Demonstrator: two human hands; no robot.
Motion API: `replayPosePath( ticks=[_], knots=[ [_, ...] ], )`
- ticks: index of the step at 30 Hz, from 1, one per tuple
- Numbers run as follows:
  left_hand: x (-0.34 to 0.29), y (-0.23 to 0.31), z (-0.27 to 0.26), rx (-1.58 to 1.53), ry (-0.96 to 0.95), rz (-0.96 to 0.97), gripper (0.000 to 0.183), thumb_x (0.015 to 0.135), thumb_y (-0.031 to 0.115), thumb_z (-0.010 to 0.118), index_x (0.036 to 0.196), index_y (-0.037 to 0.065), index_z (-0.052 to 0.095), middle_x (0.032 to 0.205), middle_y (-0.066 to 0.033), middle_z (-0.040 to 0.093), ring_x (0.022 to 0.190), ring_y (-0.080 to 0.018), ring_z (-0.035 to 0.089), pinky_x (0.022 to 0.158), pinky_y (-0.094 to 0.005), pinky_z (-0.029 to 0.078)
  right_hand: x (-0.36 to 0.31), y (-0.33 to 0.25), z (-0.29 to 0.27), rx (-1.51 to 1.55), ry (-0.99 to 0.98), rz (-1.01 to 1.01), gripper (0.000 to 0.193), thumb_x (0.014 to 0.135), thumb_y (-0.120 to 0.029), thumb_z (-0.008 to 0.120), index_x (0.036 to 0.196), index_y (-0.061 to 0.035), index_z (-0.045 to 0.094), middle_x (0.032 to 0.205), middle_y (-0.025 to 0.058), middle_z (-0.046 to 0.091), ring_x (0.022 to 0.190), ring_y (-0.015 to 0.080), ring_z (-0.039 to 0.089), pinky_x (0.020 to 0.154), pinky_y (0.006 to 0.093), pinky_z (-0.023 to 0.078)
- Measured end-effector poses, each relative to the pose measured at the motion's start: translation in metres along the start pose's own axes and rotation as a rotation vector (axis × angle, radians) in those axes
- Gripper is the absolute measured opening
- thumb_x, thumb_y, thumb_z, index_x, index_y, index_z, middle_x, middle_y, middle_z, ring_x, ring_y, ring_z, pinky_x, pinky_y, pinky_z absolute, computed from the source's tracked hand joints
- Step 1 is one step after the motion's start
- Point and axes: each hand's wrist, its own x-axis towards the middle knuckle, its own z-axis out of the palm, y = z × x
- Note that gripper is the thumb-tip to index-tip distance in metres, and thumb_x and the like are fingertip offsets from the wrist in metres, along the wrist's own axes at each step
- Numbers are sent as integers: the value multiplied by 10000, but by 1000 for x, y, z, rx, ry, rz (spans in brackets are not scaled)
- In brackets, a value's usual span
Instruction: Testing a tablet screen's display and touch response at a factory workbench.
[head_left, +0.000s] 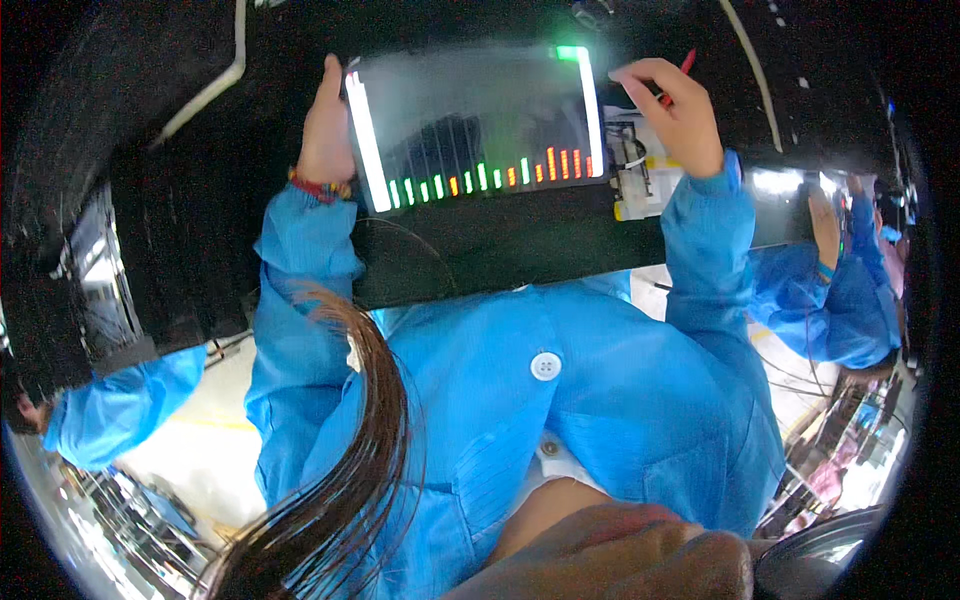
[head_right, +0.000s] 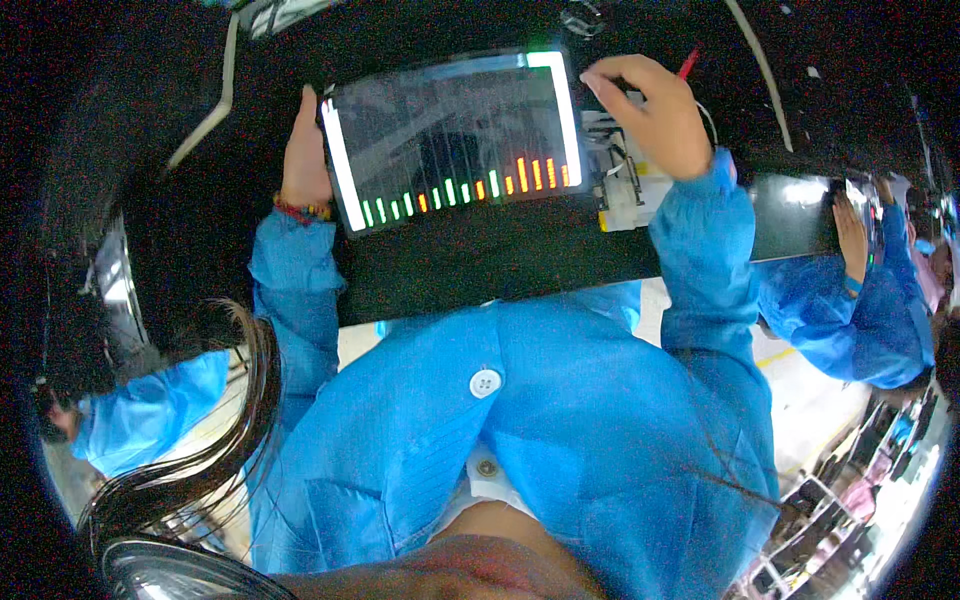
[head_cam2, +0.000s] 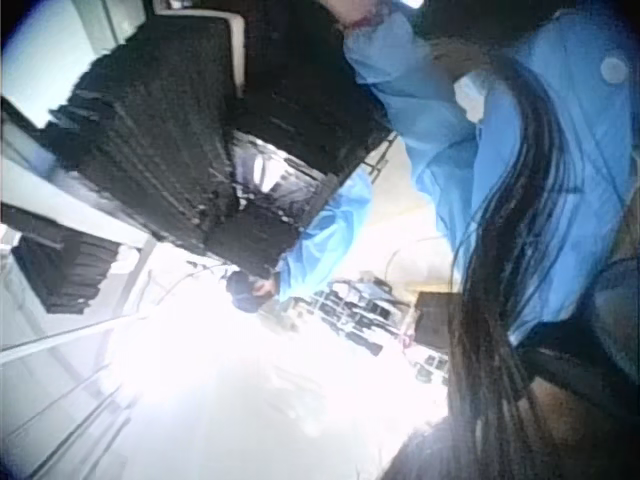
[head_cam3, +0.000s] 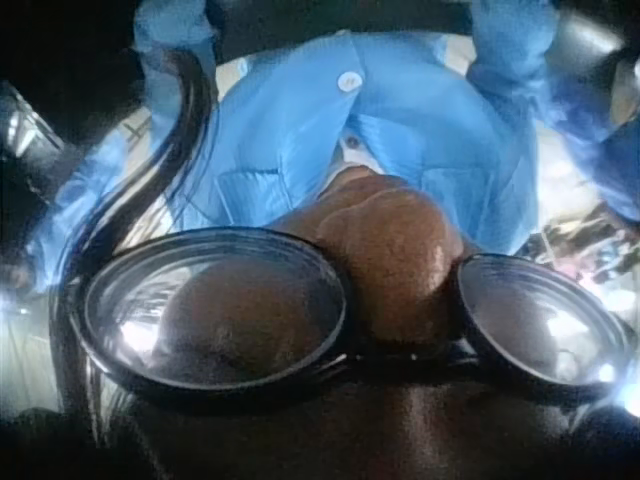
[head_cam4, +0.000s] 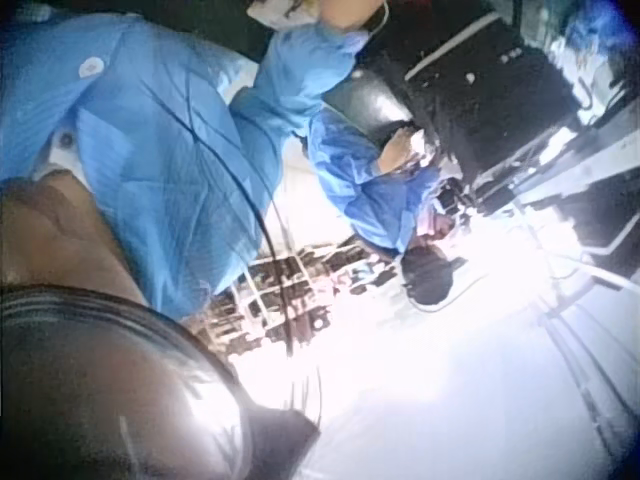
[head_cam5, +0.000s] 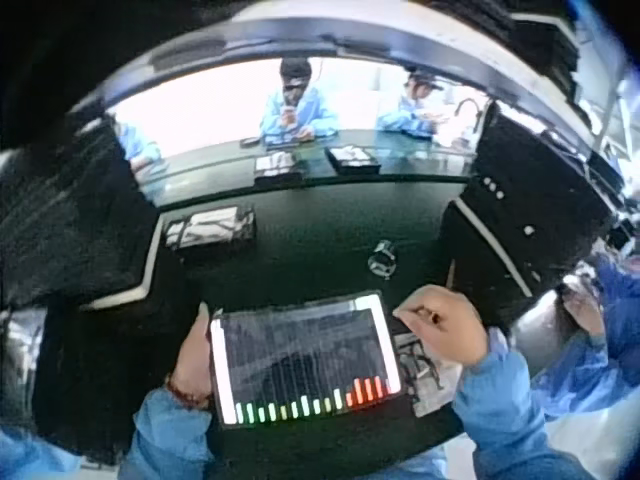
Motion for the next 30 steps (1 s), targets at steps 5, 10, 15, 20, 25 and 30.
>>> replayPosePath(
  ticks=[5,10,15,20,25,30],
  knots=[
    [-18,7,30,23,100,-37,602,943,520,322,1110,1,576,1078,-152,621,975,-263,600,887,-388,465,12,44,-2,81,-163,183,228,823,-139,617,999,5,631,921,116,655,862,185,619,787,294,477],
    [-22,10,37,4,79,-34,618,940,528,323,1112,-9,575,1088,-156,618,981,-280,595,902,-395,451,11,50,3,226,-327,156,235,773,-152,642,949,3,646,861,113,666,800,167,628,744,298,495],
    [-21,8,48,7,118,-60,631,924,547,351,1133,-9,563,1121,-151,600,1009,-277,571,916,-394,430,2,58,0,243,-387,12,270,752,-226,664,910,-8,649,827,108,666,770,170,634,693,308,507],
    [-33,14,80,155,478,-26,601,957,510,222,1151,17,506,1139,-125,556,1027,-267,531,945,-374,399,-1,52,13,410,-387,-14,390,730,-307,678,963,1,623,873,148,658,797,253,641,718,364,506],
    [-20,3,-23,607,165,334,915,786,406,631,1383,-105,163,1357,-301,334,1280,-374,334,1055,-402,284,4,47,32,399,-375,-28,285,673,-219,677,874,-33,597,781,125,624,724,248,613,637,356,471],
    [-14,6,16,204,137,100,858,810,407,584,1380,-93,181,1360,-280,342,1280,-363,336,1061,-404,272,-6,50,28,424,-320,59,182,649,-152,642,759,-43,546,658,90,573,624,237,568,560,357,430]
  ],
)
